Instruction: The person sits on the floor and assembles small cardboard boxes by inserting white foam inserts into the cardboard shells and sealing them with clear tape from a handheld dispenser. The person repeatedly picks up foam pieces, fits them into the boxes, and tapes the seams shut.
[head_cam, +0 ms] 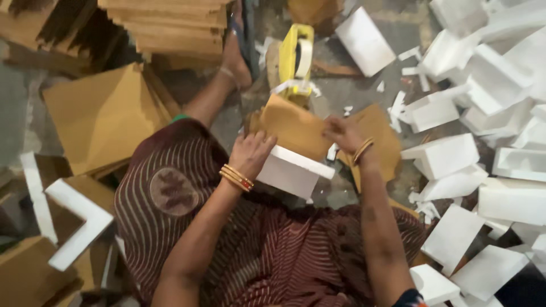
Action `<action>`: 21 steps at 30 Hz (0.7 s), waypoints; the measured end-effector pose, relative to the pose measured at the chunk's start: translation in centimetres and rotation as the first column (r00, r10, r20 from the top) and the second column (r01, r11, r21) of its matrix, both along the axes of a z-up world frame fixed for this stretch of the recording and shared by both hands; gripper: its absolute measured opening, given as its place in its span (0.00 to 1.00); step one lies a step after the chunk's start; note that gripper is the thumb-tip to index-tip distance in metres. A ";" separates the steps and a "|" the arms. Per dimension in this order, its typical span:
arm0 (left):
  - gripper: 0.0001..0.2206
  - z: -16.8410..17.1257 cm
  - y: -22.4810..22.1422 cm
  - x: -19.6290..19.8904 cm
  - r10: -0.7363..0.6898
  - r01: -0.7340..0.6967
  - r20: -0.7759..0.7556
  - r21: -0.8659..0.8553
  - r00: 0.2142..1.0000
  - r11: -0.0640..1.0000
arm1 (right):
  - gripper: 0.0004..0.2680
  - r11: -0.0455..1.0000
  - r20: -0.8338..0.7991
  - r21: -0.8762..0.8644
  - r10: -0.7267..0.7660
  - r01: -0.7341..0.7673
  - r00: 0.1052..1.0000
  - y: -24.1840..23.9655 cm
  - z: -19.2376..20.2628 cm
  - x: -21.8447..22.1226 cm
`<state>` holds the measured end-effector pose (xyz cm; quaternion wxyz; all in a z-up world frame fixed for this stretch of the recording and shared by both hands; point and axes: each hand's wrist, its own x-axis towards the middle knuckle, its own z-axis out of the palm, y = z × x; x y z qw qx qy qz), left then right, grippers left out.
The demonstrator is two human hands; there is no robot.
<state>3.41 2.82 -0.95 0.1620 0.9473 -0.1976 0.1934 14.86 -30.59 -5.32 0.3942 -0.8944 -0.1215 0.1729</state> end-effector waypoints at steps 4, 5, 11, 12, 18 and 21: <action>0.18 -2.5 -0.3 1.8 -0.001 -0.003 -0.090 -0.050 0.996 0.999 | 0.15 0.991 0.100 -0.107 0.090 -0.079 0.991 3.4 1.3 -3.5; 0.17 -3.0 -0.4 2.0 -0.030 0.007 -0.231 -0.098 0.972 0.995 | 0.13 0.984 0.061 -0.168 0.075 -0.064 0.995 3.7 2.3 -4.3; 0.25 -2.7 -1.2 2.1 0.024 -0.024 -0.152 0.005 0.988 1.000 | 0.20 0.976 0.201 -0.206 0.112 -0.069 0.973 6.3 6.9 -9.0; 0.27 -2.1 -1.4 2.0 0.044 -0.045 -0.072 -0.011 0.996 0.999 | 0.19 0.966 0.233 -0.256 0.082 -0.020 0.969 6.6 7.1 -9.7; 0.32 -0.6 -0.2 2.3 0.138 -0.190 -0.245 -0.201 0.960 0.961 | 0.18 0.931 0.226 -0.365 0.109 -0.020 0.968 5.7 5.6 -9.9; 0.29 -1.7 0.6 3.1 0.039 -0.247 -0.467 -0.393 0.883 0.886 | 0.18 0.965 0.403 -0.264 0.124 -0.015 0.907 5.4 4.8 -8.8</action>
